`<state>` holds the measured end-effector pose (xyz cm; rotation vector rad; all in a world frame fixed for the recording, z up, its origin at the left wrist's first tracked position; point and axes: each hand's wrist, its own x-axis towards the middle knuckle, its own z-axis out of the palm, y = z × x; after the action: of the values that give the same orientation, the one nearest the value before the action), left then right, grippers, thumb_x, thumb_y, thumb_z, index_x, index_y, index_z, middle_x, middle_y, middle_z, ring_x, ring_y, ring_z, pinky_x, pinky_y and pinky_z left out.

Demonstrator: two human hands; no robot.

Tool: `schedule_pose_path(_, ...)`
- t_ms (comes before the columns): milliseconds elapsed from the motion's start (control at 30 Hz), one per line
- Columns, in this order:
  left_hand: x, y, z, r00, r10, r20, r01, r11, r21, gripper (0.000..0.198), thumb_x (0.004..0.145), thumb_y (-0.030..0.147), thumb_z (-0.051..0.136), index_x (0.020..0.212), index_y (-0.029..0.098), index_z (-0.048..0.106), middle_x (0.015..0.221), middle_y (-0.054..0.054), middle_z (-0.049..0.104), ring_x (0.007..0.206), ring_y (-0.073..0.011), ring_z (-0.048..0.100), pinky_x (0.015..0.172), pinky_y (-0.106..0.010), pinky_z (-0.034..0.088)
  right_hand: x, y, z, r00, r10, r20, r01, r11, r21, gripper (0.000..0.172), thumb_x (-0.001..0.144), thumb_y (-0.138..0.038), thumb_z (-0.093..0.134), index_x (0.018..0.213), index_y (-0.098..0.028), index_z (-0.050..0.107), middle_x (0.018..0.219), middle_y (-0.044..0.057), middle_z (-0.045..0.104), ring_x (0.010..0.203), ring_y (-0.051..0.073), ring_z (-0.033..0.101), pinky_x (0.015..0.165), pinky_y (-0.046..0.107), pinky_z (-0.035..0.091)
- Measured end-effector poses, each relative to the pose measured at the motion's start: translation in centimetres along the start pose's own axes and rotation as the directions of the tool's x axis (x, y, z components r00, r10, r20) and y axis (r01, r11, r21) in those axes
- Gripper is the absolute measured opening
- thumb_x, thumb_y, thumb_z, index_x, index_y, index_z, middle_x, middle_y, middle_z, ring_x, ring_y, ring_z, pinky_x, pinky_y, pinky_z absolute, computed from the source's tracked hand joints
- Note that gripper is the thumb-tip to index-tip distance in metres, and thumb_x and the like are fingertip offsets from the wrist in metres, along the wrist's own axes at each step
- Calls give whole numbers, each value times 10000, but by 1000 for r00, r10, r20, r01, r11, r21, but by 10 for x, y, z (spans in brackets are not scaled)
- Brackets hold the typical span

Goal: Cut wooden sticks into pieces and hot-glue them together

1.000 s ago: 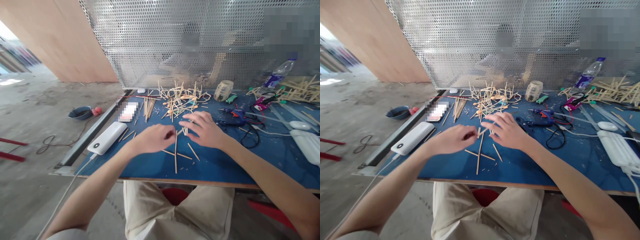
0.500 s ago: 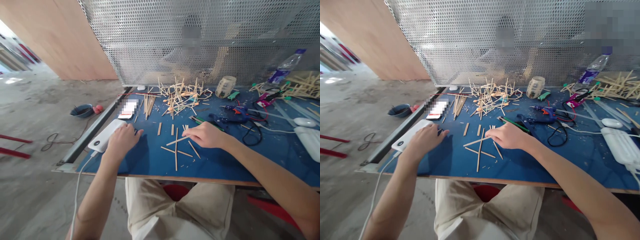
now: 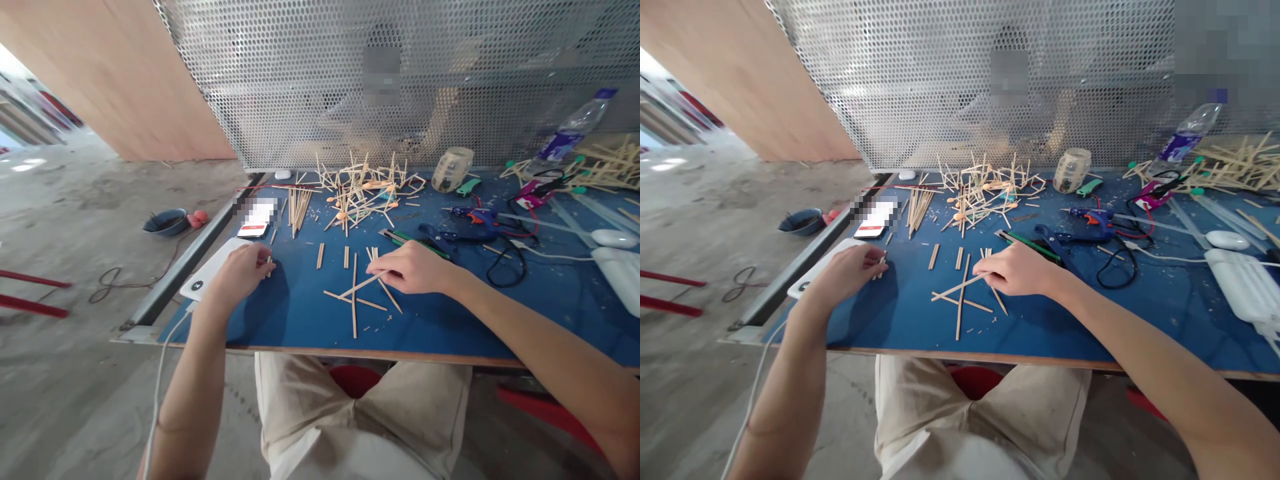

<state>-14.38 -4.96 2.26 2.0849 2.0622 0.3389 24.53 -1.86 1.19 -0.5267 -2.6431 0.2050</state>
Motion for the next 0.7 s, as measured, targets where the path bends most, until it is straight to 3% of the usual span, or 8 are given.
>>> schedule_pose_path(200, 8, -7, -7, 990, -87, 113, 97, 991, -93, 343, 732, 469, 701, 946, 200, 700, 878, -53, 773, 858, -247, 723, 743, -294, 533, 1, -2, -1, 1000, 4, 4, -4, 1000, 7, 264, 936, -198, 495, 1066, -227, 724, 957, -4, 786, 777, 152, 724, 696, 267, 492)
schedule_pose_path(400, 21, -9, -18, 956, -8, 294, 1, 1000, 23, 303, 747, 539, 641, 818, 268, 755, 789, 15, 767, 796, -218, 707, 709, -266, 488, 0, -1, -1, 1000, 11, 11, -11, 1000, -5, 269, 926, -196, 497, 1055, -231, 730, 945, -5, 787, 771, 154, 721, 694, 269, 486)
schedule_pose_path(600, 20, 22, -26, 899, 103, 425, -196, 964, 181, 349, 845, 519, 520, 686, 265, 698, 687, -18, 704, 681, -216, 647, 624, -288, 409, 1, -2, -1, 1000, 12, 23, -11, 1000, -9, 274, 926, -195, 494, 1057, -235, 731, 961, -1, 786, 783, 159, 722, 697, 267, 482)
schedule_pose_path(700, 20, 40, -21, 946, 36, 322, -114, 967, 227, 252, 779, 471, 614, 672, 259, 700, 691, -40, 694, 692, -228, 645, 656, -297, 407, 1, -2, -1, 1000, 14, 24, -14, 1000, -9, 272, 925, -201, 499, 1065, -237, 730, 958, -1, 786, 782, 161, 722, 704, 269, 484)
